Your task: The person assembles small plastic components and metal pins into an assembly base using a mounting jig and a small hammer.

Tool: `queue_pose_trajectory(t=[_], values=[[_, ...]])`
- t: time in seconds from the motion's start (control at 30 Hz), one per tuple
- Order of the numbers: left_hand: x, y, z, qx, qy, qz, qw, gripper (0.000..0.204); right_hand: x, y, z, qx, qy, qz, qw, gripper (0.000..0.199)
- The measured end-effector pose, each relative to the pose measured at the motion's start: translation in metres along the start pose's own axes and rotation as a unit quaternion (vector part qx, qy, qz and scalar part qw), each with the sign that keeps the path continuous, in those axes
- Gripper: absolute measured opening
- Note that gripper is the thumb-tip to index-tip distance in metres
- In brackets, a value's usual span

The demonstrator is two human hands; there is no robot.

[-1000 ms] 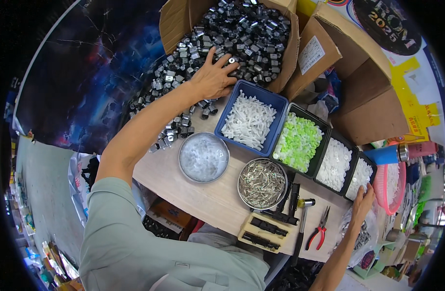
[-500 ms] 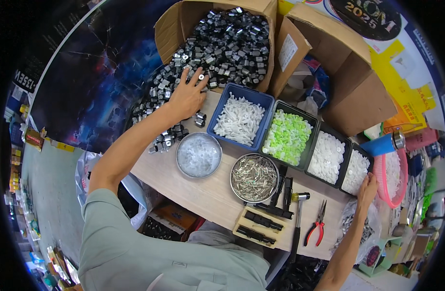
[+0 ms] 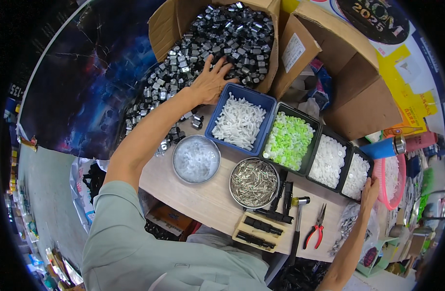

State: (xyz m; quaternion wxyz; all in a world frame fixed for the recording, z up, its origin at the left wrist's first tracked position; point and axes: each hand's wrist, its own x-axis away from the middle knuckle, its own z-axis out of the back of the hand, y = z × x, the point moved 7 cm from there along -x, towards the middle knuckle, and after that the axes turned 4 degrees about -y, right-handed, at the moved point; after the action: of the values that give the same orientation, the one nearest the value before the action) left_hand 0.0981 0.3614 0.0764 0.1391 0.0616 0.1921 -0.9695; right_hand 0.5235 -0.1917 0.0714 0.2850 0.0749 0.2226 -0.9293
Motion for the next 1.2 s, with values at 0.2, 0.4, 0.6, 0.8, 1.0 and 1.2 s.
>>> queue_pose_trajectory(t=[0.2,0.4,0.6,0.8,1.0,1.2], values=[[-0.002,0.003,0.003,0.03,-0.014,0.002,0.999,0.057,-0.004,0.005,0.0,-0.016,-0.016,-0.011,1.0,0.029],[0.003,0.002,0.009,0.02,-0.033,0.04,0.998,0.04,-0.008,0.005,0.002,-0.056,-0.046,-0.017,0.997,0.028],[0.026,0.0,0.02,-0.033,0.002,0.068,0.997,0.031,0.006,-0.022,0.003,-0.073,-0.056,-0.005,0.996,0.029],[0.059,-0.002,0.039,-0.021,-0.01,0.101,0.995,0.023,0.012,-0.032,0.001,-0.101,-0.037,-0.007,0.994,0.027],[0.078,-0.012,0.046,0.092,0.0,0.118,0.989,0.036,0.015,-0.022,0.001,-0.105,-0.021,-0.004,0.994,0.027],[0.089,-0.022,0.068,0.201,0.167,0.071,0.963,0.029,0.008,-0.008,0.008,0.05,0.022,0.013,0.998,0.032]])
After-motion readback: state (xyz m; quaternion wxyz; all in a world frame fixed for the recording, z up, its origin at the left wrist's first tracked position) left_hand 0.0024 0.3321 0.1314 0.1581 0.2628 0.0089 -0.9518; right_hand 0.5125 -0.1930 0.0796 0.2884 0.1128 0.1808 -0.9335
